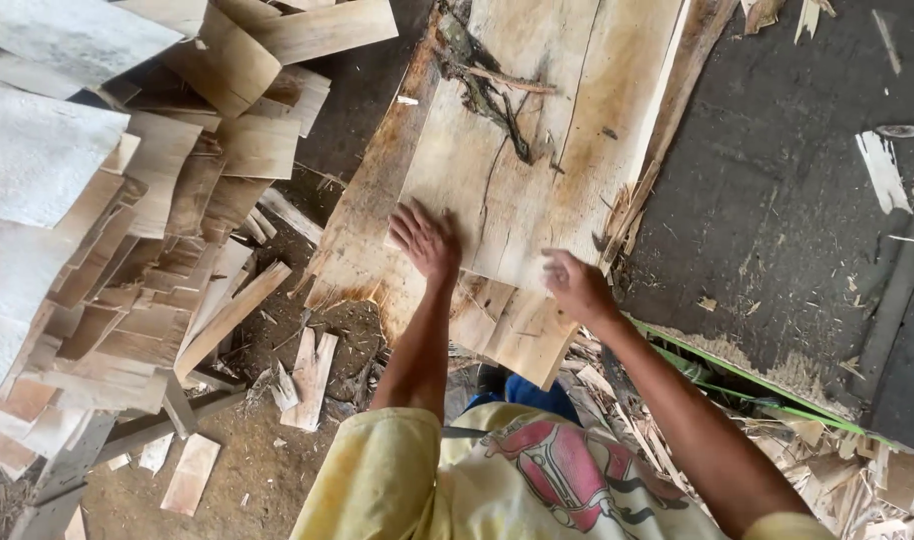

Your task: Cutting and trimming thin wood sheets using a manual guillotine cutter.

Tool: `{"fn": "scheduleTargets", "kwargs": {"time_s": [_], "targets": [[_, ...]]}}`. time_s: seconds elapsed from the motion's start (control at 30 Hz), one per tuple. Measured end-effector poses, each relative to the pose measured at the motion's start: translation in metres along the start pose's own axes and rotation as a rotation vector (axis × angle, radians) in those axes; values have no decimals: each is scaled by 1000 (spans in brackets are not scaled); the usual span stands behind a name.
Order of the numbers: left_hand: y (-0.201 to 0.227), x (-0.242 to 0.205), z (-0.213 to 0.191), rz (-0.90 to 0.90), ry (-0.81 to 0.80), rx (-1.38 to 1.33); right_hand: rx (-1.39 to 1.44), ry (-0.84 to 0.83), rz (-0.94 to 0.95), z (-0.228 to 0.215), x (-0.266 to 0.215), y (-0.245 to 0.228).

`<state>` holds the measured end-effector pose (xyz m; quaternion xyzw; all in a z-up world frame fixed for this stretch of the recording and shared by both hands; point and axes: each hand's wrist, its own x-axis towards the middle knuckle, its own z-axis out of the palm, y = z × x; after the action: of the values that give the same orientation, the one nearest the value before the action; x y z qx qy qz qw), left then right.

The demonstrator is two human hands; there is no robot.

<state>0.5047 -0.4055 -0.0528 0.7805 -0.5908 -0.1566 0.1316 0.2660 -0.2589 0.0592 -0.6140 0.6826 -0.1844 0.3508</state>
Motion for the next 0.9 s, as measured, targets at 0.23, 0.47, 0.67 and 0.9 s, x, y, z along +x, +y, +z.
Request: {"fn": "scheduleTargets", "kwargs": {"time_s": [0.23,0.47,0.67,0.9], "targets": [[13,-19,-19,-15,35,-71,-232,135,-122,-25,168,-39],[13,-12,-9,-56,55,-38,-456,136,-227,-35,299,-46],[8,-12,0,-36,97,-24,-532,-26,-109,-30,337,-47],[5,-11,-1,-58,79,12,-544,-10,-96,-20,334,-53]]}}
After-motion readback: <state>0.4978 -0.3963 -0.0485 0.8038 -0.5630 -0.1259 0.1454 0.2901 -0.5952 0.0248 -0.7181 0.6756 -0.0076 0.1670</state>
